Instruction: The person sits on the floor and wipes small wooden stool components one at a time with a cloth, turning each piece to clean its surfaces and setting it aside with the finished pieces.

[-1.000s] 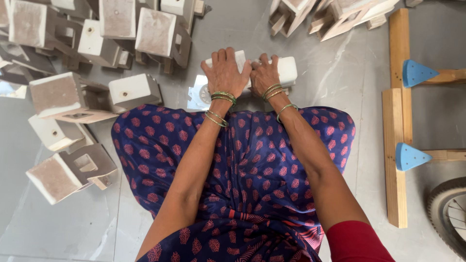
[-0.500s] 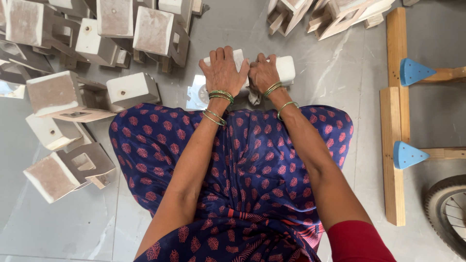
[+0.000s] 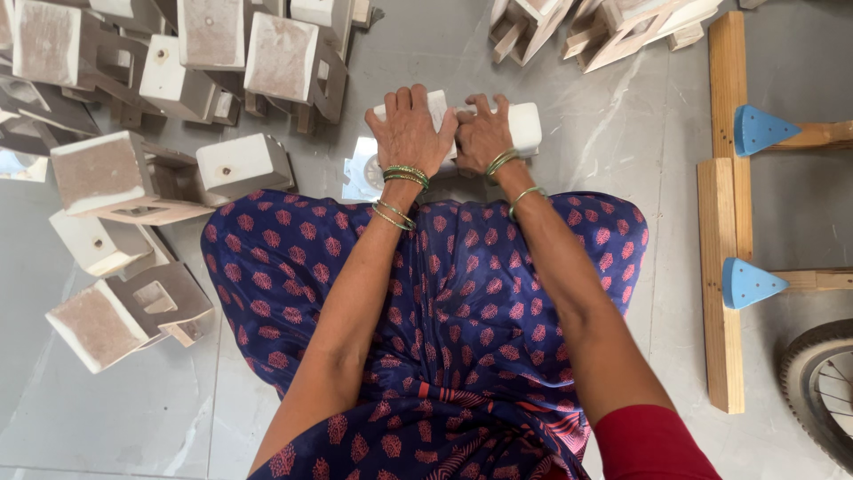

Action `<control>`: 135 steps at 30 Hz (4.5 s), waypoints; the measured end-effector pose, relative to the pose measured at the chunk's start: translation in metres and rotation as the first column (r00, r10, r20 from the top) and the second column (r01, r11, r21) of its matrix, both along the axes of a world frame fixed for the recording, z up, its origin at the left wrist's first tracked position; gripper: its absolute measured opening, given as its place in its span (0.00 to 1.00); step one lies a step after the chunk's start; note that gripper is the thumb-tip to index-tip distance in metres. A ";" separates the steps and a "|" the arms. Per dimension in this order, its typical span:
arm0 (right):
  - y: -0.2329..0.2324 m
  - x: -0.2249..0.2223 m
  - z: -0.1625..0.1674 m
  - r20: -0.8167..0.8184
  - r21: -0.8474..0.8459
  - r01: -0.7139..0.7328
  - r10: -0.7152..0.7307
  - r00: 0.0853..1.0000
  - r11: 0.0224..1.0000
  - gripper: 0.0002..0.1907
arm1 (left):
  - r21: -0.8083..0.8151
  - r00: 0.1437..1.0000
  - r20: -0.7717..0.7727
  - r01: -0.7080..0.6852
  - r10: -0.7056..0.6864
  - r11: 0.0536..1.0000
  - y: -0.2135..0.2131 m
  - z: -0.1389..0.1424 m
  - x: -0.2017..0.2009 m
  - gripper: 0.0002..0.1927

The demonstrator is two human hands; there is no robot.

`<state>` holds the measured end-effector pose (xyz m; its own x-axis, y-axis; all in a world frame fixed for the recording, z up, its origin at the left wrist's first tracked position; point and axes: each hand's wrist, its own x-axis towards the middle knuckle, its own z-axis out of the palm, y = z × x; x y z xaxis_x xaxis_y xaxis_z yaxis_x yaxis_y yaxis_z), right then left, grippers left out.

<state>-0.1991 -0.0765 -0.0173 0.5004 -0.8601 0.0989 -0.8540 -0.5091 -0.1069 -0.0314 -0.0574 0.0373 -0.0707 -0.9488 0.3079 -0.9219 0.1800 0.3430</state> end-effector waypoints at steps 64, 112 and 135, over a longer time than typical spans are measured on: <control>0.003 0.007 0.002 -0.342 0.249 0.152 -0.060 0.938 0.957 0.25 | 0.025 1.000 -0.016 0.021 -0.020 0.999 0.001 0.001 -0.002 0.26; 0.004 0.005 -0.036 -0.334 0.011 0.013 -0.009 0.943 1.000 0.21 | -0.006 1.000 -0.018 0.021 -0.021 1.000 0.001 0.000 -0.002 0.26; 0.005 0.005 -0.036 -0.291 0.090 0.069 -0.040 0.956 0.994 0.24 | -0.032 0.999 -0.025 0.024 -0.025 0.999 0.002 0.002 -0.002 0.25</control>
